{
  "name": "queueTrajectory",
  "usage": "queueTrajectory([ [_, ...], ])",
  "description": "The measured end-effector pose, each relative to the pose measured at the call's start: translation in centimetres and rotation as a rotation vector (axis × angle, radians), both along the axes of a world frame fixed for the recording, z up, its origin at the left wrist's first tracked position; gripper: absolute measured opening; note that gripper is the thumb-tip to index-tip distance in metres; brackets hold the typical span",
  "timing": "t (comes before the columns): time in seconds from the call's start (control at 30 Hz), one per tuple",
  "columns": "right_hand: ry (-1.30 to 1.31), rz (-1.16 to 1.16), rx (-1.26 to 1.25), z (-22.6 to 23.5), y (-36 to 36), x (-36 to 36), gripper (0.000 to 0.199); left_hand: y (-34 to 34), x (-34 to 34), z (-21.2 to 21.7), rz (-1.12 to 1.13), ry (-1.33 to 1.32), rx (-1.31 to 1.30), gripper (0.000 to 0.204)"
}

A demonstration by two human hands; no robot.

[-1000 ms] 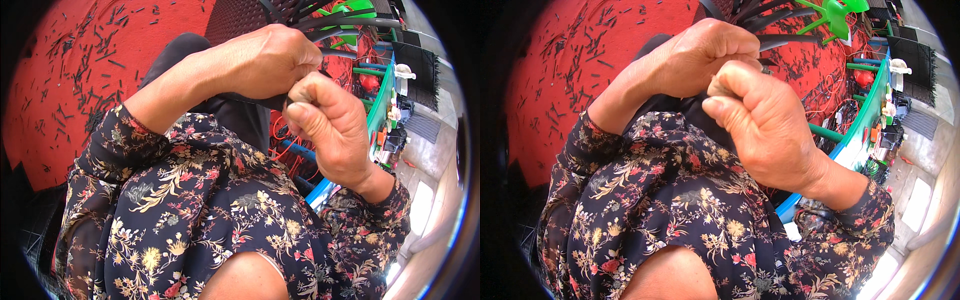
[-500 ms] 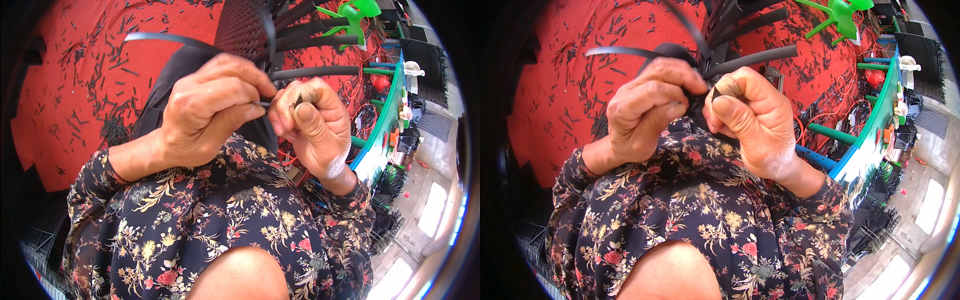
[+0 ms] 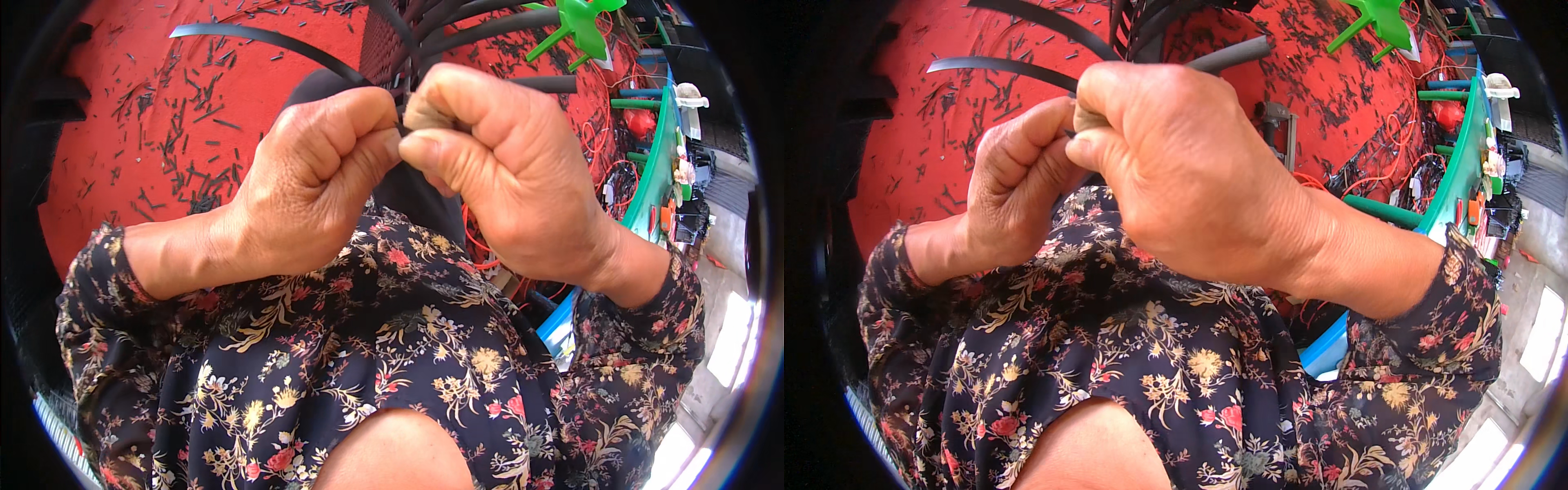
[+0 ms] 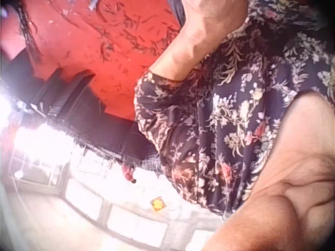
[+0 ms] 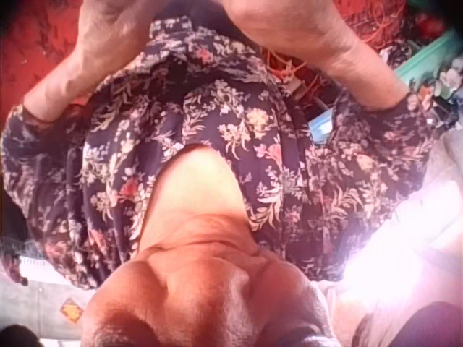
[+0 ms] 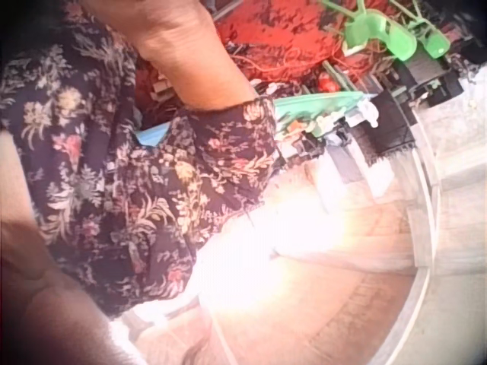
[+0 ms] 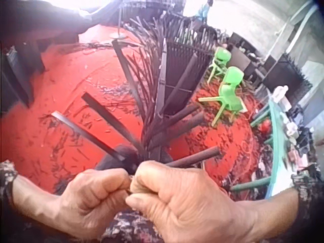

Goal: The person weaves black plastic strips onto a metal chair frame, using a metal tool to tuck the ends into the weave and then trimming excess material.

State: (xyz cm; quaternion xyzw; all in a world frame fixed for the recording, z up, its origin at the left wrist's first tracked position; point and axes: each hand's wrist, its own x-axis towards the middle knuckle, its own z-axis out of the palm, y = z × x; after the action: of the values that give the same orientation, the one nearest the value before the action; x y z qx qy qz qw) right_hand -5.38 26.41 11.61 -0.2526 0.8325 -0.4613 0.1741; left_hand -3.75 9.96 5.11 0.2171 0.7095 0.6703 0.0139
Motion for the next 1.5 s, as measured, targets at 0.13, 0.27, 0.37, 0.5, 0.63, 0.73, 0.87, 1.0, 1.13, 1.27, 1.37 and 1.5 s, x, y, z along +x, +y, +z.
queueTrajectory([
  [0.13, -0.004, 0.008, -0.066, -0.1, 0.4, 0.1, 0.010, -1.5, -0.4, 1.0, -0.032, 0.057, -0.171, 0.021],
  [0.27, -0.063, -0.001, -0.130, -0.5, 0.9, -0.3, 0.014, -2.0, -0.6, 1.9, -0.091, 0.076, -0.291, 0.017],
  [0.37, -0.337, -0.114, -0.466, -2.3, 1.4, -0.5, 0.014, -2.1, -1.5, 3.0, -0.202, 0.211, -0.436, 0.013],
  [0.5, -0.478, -0.198, -1.007, -6.2, 0.7, -0.3, 0.012, -1.8, -3.3, 3.5, -0.249, 0.285, -0.502, 0.019],
  [0.63, -0.577, -0.217, -1.352, -8.4, -0.8, 0.1, 0.013, -1.3, -4.7, 3.3, -0.242, 0.212, -0.387, 0.023],
  [0.73, -0.190, -0.222, -0.974, -6.4, -1.5, 0.3, 0.011, -1.2, -5.3, 3.4, -0.226, 0.126, -0.349, 0.023],
  [0.87, 0.159, -0.201, -0.676, -5.7, -2.7, 0.2, 0.013, -2.2, -6.2, 2.8, -0.153, -0.021, -0.248, 0.016],
  [1.0, 0.244, -0.254, -0.511, -3.9, -4.1, -0.8, 0.004, -2.6, -9.0, 2.5, -0.197, -0.390, -0.013, 0.014],
  [1.13, 0.641, -0.074, -0.268, -3.8, -6.0, -3.0, 0.008, -4.0, -9.0, 4.7, -0.180, -0.440, -0.028, 0.017],
  [1.27, 0.945, -0.043, -0.110, -4.2, -4.9, -4.9, 0.004, -2.6, -10.5, 2.9, -0.125, -0.475, 0.179, 0.017],
  [1.37, 1.375, 0.046, -0.002, -3.9, -3.5, -6.8, 0.010, -2.8, -10.7, 3.2, -0.076, -0.303, -0.048, 0.019],
  [1.5, 1.398, 0.069, -0.093, -4.3, -3.2, -7.8, 0.013, -1.1, -10.4, 2.0, 0.055, -0.284, -0.036, 0.016],
])
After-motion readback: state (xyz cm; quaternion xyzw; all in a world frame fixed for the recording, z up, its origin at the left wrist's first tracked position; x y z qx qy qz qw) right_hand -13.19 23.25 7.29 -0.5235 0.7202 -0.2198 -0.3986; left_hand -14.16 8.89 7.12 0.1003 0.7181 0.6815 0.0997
